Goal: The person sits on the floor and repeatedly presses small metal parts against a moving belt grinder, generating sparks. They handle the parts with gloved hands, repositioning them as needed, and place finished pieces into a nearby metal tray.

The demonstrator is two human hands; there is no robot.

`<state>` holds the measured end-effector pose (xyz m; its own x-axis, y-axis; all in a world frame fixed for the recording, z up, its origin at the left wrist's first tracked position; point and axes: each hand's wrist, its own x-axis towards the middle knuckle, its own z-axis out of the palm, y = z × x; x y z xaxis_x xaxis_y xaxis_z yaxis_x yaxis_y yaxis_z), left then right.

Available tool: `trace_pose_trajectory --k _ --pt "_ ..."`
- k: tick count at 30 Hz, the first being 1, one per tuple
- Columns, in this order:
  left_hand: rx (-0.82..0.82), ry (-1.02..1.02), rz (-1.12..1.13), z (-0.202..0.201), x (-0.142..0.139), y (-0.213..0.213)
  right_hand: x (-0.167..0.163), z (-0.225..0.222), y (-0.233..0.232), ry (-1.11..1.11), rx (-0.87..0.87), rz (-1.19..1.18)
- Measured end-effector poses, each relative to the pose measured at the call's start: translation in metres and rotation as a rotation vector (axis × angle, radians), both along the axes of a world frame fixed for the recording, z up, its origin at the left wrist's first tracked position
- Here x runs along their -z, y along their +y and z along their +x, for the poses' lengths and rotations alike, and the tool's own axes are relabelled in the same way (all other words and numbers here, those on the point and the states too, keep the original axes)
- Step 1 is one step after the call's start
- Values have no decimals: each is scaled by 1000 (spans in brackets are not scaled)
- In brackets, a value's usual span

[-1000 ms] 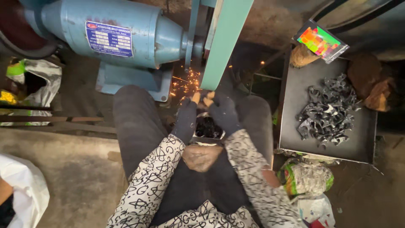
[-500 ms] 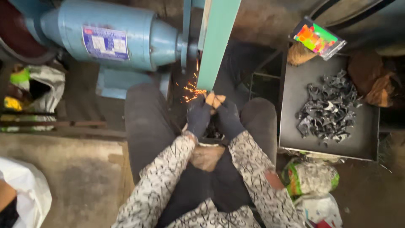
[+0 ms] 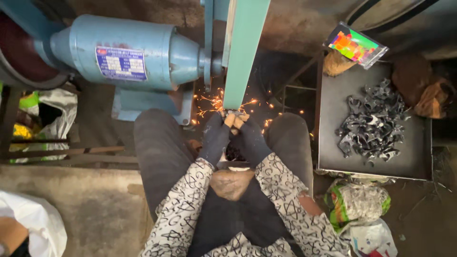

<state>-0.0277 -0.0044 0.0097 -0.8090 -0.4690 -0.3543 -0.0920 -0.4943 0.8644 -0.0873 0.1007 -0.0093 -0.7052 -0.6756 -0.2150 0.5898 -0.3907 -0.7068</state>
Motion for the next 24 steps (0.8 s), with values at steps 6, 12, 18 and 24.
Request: trace_pose_trajectory --k 6,12,18,24 --pt "-67 -147 -513 4 0 1 2 24 -21 560 356 622" --pt "-194 56 -161 13 21 -8 -15 14 -36 491 166 680" --pt "7 -2 -438 23 22 -9 -34 -6 10 688 -162 472" --pt "-8 27 420 25 3 -8 -31 0 11 219 -215 198"
